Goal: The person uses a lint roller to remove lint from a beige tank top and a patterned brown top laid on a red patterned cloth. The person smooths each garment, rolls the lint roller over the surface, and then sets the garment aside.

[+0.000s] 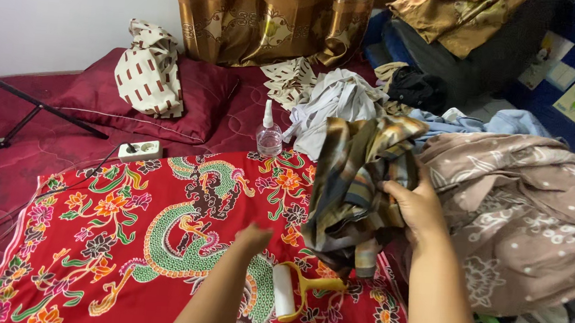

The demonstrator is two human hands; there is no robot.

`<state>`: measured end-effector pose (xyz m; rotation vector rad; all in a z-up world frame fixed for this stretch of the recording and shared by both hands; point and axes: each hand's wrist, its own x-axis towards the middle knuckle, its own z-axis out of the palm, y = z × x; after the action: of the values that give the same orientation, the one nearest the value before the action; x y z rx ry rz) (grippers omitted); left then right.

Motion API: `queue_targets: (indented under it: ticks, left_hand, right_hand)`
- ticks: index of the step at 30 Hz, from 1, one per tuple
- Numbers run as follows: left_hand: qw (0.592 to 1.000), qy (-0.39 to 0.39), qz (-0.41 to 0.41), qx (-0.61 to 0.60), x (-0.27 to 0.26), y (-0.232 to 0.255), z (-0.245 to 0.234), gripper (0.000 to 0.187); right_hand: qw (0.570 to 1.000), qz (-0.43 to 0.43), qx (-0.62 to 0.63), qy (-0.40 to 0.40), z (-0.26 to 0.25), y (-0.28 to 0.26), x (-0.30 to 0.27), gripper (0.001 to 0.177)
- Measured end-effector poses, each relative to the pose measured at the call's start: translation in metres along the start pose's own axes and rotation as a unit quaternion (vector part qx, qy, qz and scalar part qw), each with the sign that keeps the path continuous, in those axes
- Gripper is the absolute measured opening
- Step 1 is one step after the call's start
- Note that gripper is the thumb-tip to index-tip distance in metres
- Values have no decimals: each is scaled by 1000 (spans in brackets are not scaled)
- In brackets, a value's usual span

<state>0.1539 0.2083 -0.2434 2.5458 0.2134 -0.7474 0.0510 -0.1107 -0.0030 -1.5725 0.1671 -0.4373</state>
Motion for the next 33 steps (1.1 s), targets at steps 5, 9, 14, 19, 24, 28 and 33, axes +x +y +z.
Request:
queue_targets:
  ticks: [5,9,14,19,24,28,33]
  left_hand:
    - [976,-161,-18,147,25,-57,36,77]
    - [962,-212,3,171,40,-50,35,76]
    - [950,-254,16,181,47,-40,38,75]
    - [941,-275,25,194,50,-42,40,74]
    - [933,-291,30,210,62,-45,34,73]
    - [929,-303,20,212,55,-56,47,73]
    - [931,-297,47,207,43,-52,35,59]
  right_hand:
    - [996,70,-46,27,13,14,23,82]
    - [990,103,-92,1,33,31,35,85]
    - [965,95,-242,-41,50,59,47,88]
    - [957,153,-244,-42,63,70,52,86]
    - [962,56,-242,113,71,49,115,70]
    - [952,-69,-225,198,56,16,188,54]
    - [822,-180,-469,268,-13,-6,133,89]
